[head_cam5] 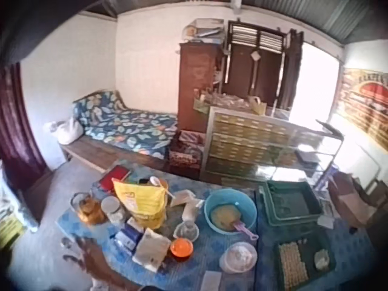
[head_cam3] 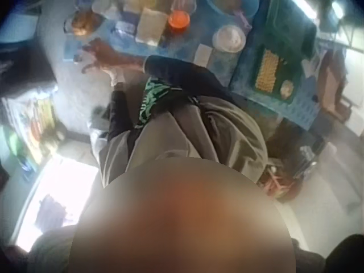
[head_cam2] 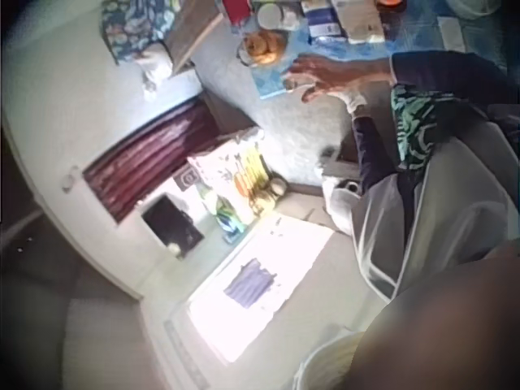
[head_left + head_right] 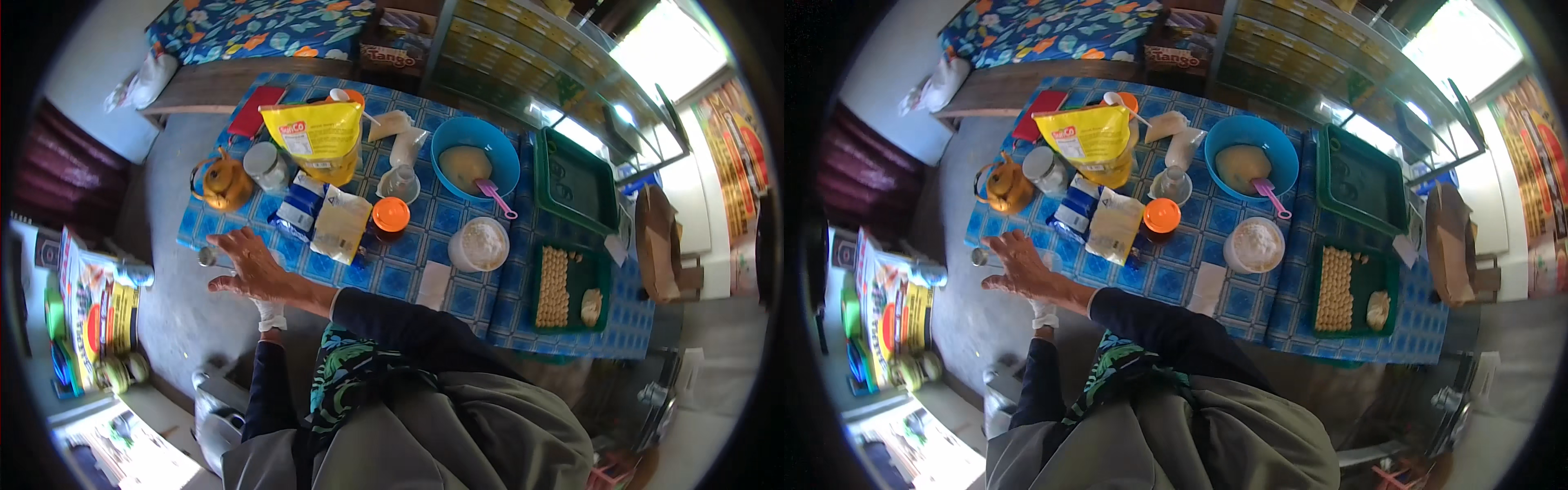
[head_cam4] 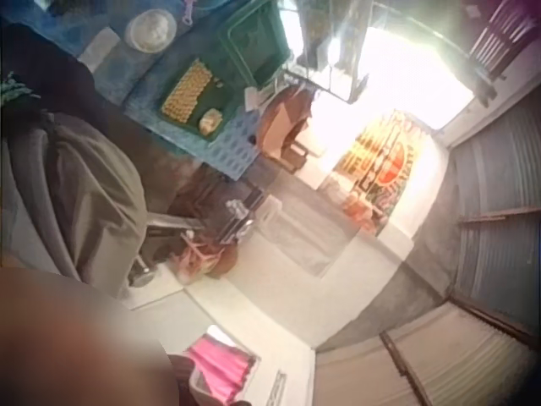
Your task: The person pours flour from a blue bag and cooking oil from a yellow pouch into a blue bowl, then mixes the ingredients using a pink spatula and their gloved hands.
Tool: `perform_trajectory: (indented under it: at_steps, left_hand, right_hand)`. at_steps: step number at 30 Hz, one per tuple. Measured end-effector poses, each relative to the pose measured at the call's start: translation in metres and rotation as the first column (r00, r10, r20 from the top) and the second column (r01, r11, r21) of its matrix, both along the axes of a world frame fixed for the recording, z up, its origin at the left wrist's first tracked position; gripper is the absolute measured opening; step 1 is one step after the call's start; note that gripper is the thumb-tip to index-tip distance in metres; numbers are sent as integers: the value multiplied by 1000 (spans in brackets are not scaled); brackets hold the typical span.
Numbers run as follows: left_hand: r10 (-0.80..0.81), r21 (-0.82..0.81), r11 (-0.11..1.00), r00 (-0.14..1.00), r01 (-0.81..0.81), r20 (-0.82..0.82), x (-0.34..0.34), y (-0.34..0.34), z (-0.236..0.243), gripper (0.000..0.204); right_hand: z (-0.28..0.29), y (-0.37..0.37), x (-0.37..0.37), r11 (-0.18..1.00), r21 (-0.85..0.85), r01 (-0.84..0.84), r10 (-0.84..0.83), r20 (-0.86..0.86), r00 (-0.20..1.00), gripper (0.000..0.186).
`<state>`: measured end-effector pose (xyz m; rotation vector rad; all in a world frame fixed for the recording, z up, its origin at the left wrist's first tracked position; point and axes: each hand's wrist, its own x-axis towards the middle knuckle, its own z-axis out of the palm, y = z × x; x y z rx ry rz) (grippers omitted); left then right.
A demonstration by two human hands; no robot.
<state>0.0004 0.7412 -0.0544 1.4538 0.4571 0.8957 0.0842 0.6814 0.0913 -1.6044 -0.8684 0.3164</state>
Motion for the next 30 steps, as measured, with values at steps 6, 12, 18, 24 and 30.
perform_trajectory:
  at_steps: [6,12,18,24,30]
  left_hand:
    - [10,93,996,998,-5,-55,69,103,-15,67]
    - [90,284,958,986,-46,-144,110,120,-12,66]
    - [135,419,904,987,-88,-84,133,126,-19,56]
    - [181,465,875,982,-136,-55,139,113,-4,36]
    - [243,541,822,969,-177,-52,152,94,-12,37]
  right_hand:
    - [-58,-33,14,951,34,306,-308,163,937,44]
    - [-116,-155,-35,715,-335,614,-698,-289,655,17]
    - [-119,-233,-76,299,-501,812,-866,-501,10,16]
    - [-149,-248,-98,289,-407,866,-894,-438,92,23]
    - [-159,-252,-99,302,-503,810,-931,-339,136,22]
